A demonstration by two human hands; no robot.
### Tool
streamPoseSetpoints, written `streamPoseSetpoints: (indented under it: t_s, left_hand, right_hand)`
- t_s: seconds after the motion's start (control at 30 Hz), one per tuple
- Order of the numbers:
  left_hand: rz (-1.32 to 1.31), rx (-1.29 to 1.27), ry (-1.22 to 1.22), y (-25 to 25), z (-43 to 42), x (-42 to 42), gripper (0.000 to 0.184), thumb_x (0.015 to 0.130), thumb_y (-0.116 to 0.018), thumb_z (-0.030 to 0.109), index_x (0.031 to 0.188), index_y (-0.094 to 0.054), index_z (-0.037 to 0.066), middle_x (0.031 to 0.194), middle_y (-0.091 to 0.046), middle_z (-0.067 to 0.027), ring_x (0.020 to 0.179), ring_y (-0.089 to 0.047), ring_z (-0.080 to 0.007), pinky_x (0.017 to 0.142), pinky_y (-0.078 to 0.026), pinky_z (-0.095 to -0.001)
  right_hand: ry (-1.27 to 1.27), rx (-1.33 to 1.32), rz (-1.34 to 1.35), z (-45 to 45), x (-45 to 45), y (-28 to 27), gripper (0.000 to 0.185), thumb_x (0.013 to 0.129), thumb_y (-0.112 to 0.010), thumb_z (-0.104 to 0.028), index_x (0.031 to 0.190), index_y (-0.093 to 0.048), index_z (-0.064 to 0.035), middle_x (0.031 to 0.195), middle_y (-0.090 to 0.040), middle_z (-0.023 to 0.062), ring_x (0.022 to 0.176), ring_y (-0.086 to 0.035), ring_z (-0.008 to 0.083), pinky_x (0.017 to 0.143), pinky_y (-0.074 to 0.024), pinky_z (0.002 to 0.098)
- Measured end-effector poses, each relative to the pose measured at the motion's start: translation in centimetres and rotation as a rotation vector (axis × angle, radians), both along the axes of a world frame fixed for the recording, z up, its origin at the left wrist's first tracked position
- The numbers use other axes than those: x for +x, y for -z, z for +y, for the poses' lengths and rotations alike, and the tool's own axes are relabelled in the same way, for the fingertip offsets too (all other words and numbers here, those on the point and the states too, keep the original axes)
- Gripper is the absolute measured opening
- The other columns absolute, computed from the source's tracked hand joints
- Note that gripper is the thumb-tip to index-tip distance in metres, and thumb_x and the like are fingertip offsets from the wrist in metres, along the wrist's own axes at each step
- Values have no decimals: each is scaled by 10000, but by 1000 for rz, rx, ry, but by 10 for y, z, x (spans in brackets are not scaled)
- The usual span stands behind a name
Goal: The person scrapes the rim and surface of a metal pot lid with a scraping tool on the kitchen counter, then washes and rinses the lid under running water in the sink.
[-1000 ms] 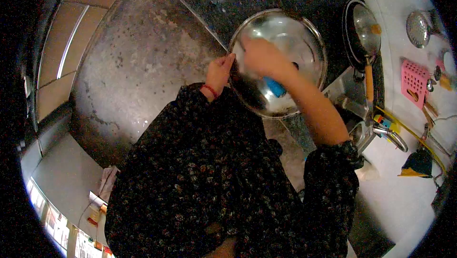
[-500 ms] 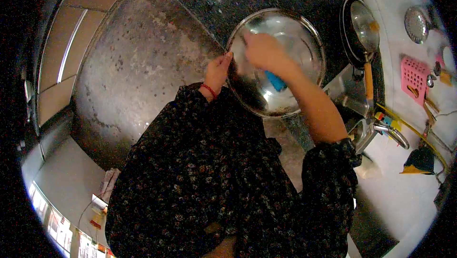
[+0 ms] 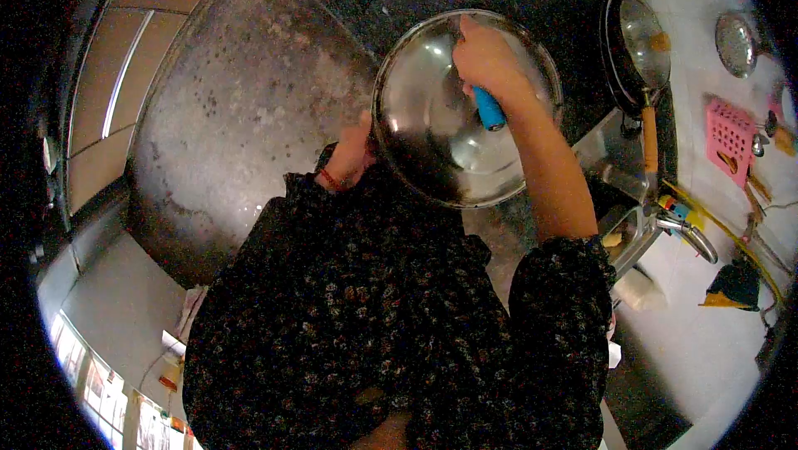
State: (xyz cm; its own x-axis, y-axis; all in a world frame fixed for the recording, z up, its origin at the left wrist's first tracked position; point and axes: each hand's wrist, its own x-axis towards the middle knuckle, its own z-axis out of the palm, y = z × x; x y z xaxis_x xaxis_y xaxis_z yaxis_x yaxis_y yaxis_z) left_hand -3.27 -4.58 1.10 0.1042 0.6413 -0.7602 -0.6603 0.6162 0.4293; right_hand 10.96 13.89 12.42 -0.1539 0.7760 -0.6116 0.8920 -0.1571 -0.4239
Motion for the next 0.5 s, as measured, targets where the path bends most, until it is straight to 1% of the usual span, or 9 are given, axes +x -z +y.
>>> streamPoseSetpoints:
  t_s: [0.07, 0.17, 0.27, 0.37, 0.5]
  left_hand:
    - [-18, 76, 73, 6, -14, 1, 456, 923, -355, 423, 1010, -541, 16, 902, -578, -14, 797, -541, -120, 665, -455, -269]
    - [-58, 69, 49, 2, -6, 2, 409, 922, -378, 400, 1106, -503, 57, 969, -581, -38, 861, -549, -137, 727, -453, -299]
    - [6, 72, 148, 13, -5, 0, 429, 923, -375, 406, 1121, -495, 45, 999, -575, -38, 873, -544, -145, 733, -448, -296]
    - [-84, 85, 36, 2, 1, 2, 435, 916, -379, 421, 1051, -519, 31, 932, -583, -11, 813, -545, -113, 663, -460, -270]
    - [-131, 74, -17, 2, 8, 4, 436, 913, -387, 421, 1073, -514, 37, 974, -577, -21, 857, -539, -133, 709, -451, -295]
  right_hand:
    - [0, 14, -7, -3, -1, 2, 478, 840, -387, -119, 1315, -343, -80, 609, -550, 103, 412, -511, 174, 414, -432, 325]
    - [-130, -25, 45, -21, -17, -13, 463, 829, -390, -110, 1290, -370, -67, 635, -568, 134, 432, -537, 208, 430, -444, 351]
    - [-427, 174, -42, -45, -23, 9, 466, 809, -417, -105, 1271, -380, -56, 698, -595, 175, 510, -579, 286, 489, -462, 398]
    - [-573, 303, 25, -74, -20, 14, 492, 798, -424, -101, 1282, -351, -48, 761, -602, 213, 617, -592, 357, 562, -460, 448]
    - [-649, 66, -130, -109, -21, -8, 521, 793, -423, -96, 1299, -311, -43, 743, -597, 222, 661, -584, 381, 594, -446, 481]
